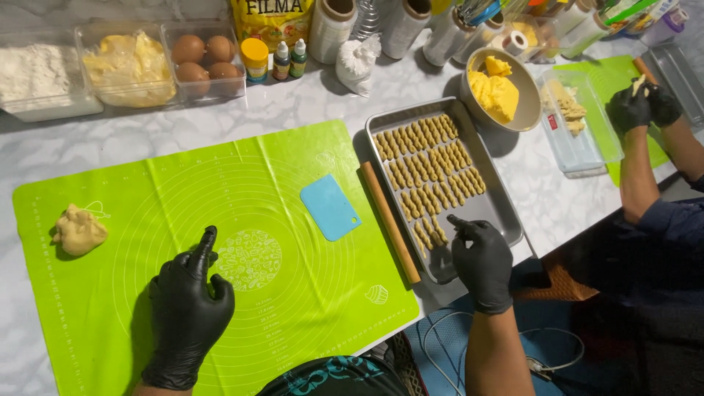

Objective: Twisting small strips of dough into spiral shapes using a wooden skewer and placing them on a baking tray.

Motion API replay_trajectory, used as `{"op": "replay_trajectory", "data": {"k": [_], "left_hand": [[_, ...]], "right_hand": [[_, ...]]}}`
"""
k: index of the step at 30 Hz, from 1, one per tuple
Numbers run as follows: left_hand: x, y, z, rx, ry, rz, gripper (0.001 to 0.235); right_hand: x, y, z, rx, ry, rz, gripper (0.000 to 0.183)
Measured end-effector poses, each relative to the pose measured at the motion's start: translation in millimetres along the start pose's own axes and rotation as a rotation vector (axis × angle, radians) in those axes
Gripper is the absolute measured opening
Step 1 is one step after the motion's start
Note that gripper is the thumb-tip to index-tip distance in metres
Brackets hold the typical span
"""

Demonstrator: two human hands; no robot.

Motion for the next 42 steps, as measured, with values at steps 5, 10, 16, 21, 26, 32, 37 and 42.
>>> {"op": "replay_trajectory", "data": {"k": [5,10,16,21,26,32,37,42], "left_hand": [[4.1,1.1,2.9,0.025,0.014,-0.039,0.076],[1.1,7.5,-2.3,0.043,0.082,-0.099,0.070],[-4.6,12.0,-9.5,0.037,0.077,-0.157,0.066],[-18.4,-17.0,3.6,0.323,-0.059,-0.185,0.056],[-70.5,-14.4,20.7,0.400,-0.095,0.076,0.051],[-129.8,11.5,52.0,0.209,-0.222,0.240,0.063],[-126.1,5.2,58.5,0.345,-0.043,0.249,0.037],[-88.8,-27.0,62.5,0.415,-0.052,0.233,0.047]], "right_hand": [[-55.1,-16.0,-17.4,0.213,-0.252,0.151,0.036],[-174.8,10.9,-52.7,-0.099,-0.536,0.484,0.040],[-267.8,47.2,-69.3,-0.457,-0.916,0.352,0.031],[-279.9,75.0,-60.6,-0.445,-0.832,0.272,0.020],[-277.2,75.9,-59.0,-0.476,-0.761,0.310,0.021],[-273.4,79.1,-57.3,-0.421,-0.784,0.387,0.010],[-270.5,80.2,-53.1,-0.434,-0.827,0.411,0.010],[-257.4,101.3,-47.8,-0.408,-0.717,0.628,0.023]]}}
Point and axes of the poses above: each hand's wrist, its own z-axis towards the middle knuckle, its own y-axis out of the palm, x = y × z, the point moved 3 cm from there along z, towards the middle knuckle, and after that the axes turned 7 degrees about x, right-handed, at the moved point
